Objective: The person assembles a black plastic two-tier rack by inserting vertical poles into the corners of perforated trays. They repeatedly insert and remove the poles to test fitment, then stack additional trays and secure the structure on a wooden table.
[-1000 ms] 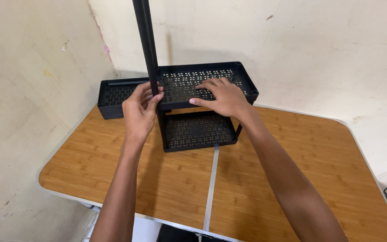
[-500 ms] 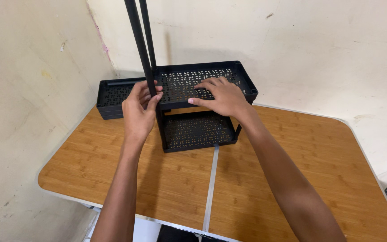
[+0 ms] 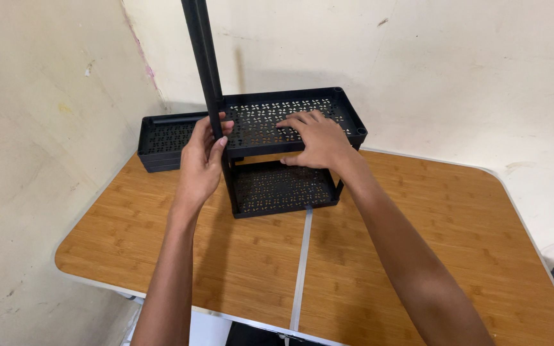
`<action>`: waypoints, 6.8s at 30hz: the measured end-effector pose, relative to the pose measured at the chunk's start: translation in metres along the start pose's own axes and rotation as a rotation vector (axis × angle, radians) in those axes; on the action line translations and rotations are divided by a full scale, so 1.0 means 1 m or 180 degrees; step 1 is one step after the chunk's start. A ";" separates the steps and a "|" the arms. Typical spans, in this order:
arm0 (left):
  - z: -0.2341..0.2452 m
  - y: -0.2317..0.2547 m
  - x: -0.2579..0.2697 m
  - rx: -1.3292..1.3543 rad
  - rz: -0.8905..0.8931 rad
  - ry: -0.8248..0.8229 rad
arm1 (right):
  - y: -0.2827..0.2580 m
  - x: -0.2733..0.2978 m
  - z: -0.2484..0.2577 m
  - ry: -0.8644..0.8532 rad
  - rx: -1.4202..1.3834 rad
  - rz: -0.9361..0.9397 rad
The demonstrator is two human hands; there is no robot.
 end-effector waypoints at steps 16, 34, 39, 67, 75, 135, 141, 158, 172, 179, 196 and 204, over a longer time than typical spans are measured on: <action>-0.001 -0.003 0.004 -0.0232 0.0236 0.0609 | -0.004 0.003 -0.008 0.0276 0.0323 0.0060; -0.040 0.011 -0.005 -0.0034 0.0389 0.0713 | 0.030 0.025 0.002 0.0111 0.0403 -0.0388; -0.039 0.007 -0.004 0.0093 0.0313 0.0691 | 0.041 0.017 -0.003 0.0118 0.0501 -0.0431; 0.046 -0.032 0.019 -0.0975 0.0664 0.0984 | -0.078 0.008 0.040 0.1669 -0.0740 0.0835; 0.100 -0.052 0.040 -0.1678 0.0780 0.0991 | -0.136 -0.015 0.001 0.1643 -0.0942 0.1328; 0.037 -0.247 0.003 -0.2673 0.1012 -0.0755 | -0.141 -0.103 -0.159 -0.0031 -0.1370 0.0520; 0.020 -0.189 -0.035 -0.1720 0.0190 -0.0157 | -0.145 -0.070 -0.076 0.0072 -0.1914 0.0451; -0.082 -0.120 -0.080 0.0607 0.0715 -0.0763 | -0.085 0.009 0.016 0.1439 -0.3162 0.1239; -0.060 -0.096 -0.065 -0.0284 0.1365 -0.0754 | -0.016 -0.003 -0.002 0.0093 -0.1001 0.0041; -0.030 -0.090 -0.052 -0.0315 0.1391 -0.0970 | -0.031 -0.015 -0.007 -0.0582 -0.0291 -0.0064; -0.035 -0.061 -0.082 -0.0334 0.0893 0.0165 | -0.033 -0.052 -0.023 0.0093 0.1003 -0.0216; -0.056 -0.061 -0.080 -0.0830 0.0662 0.0408 | -0.023 -0.055 -0.014 -0.0581 0.0974 -0.0390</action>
Point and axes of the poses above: each hand's wrist, its own x-axis away from the middle knuckle, its own z-axis out of the back of the hand, y = z × x, the point moved 3 cm from there along -x, towards the middle knuckle, and after that the axes turned 5 degrees about -z, right-handed, at the moved point
